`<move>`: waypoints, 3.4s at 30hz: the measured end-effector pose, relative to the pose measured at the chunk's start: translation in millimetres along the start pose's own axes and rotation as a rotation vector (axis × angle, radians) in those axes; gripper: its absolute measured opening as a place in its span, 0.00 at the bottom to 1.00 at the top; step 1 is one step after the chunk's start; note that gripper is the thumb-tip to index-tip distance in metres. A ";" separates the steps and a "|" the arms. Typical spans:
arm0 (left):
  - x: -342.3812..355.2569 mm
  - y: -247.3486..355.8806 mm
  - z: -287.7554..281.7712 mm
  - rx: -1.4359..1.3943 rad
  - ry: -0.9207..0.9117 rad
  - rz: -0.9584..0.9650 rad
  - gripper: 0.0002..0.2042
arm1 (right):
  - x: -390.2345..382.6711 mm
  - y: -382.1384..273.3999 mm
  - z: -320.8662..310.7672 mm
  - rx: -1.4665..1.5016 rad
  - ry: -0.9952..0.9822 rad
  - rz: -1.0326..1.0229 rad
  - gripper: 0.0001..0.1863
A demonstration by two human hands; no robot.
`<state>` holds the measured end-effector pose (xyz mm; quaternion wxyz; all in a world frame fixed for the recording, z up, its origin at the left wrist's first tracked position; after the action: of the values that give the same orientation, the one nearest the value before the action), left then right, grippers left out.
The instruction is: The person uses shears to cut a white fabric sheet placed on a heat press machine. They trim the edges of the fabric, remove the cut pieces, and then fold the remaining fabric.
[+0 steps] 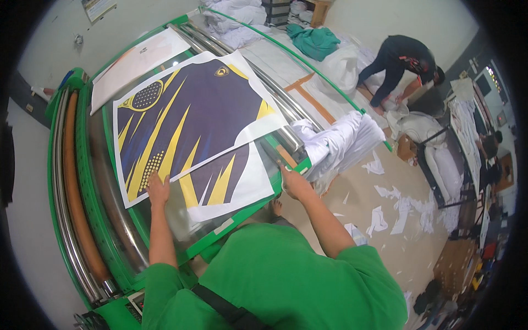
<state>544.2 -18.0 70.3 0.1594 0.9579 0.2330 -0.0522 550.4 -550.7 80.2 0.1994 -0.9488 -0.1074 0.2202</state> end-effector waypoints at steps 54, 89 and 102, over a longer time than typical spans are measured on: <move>-104.3 -128.5 -242.9 -1.988 0.847 0.032 0.25 | 86.5 -8.4 -228.4 1.243 0.643 -0.257 0.10; -166.2 -309.5 85.9 -1.991 0.610 -0.692 0.23 | 92.5 137.4 -13.0 0.640 0.468 0.425 0.21; -249.7 -222.2 9.6 -1.026 1.045 -1.240 0.44 | -25.0 287.9 -102.4 0.435 1.128 0.681 0.18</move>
<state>219.8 58.3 42.4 0.3792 0.3802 0.7344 0.4151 609.0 -850.3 51.3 0.3302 -0.8376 0.3632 -0.2397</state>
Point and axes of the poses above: each hand's wrist, its own x-axis towards the middle knuckle, its own z-axis out of the palm, y = z × x, the point moved 9 cm from there along x, towards the middle knuckle, and after that the axes turned 5 degrees about -y, right-handed, at the moved point
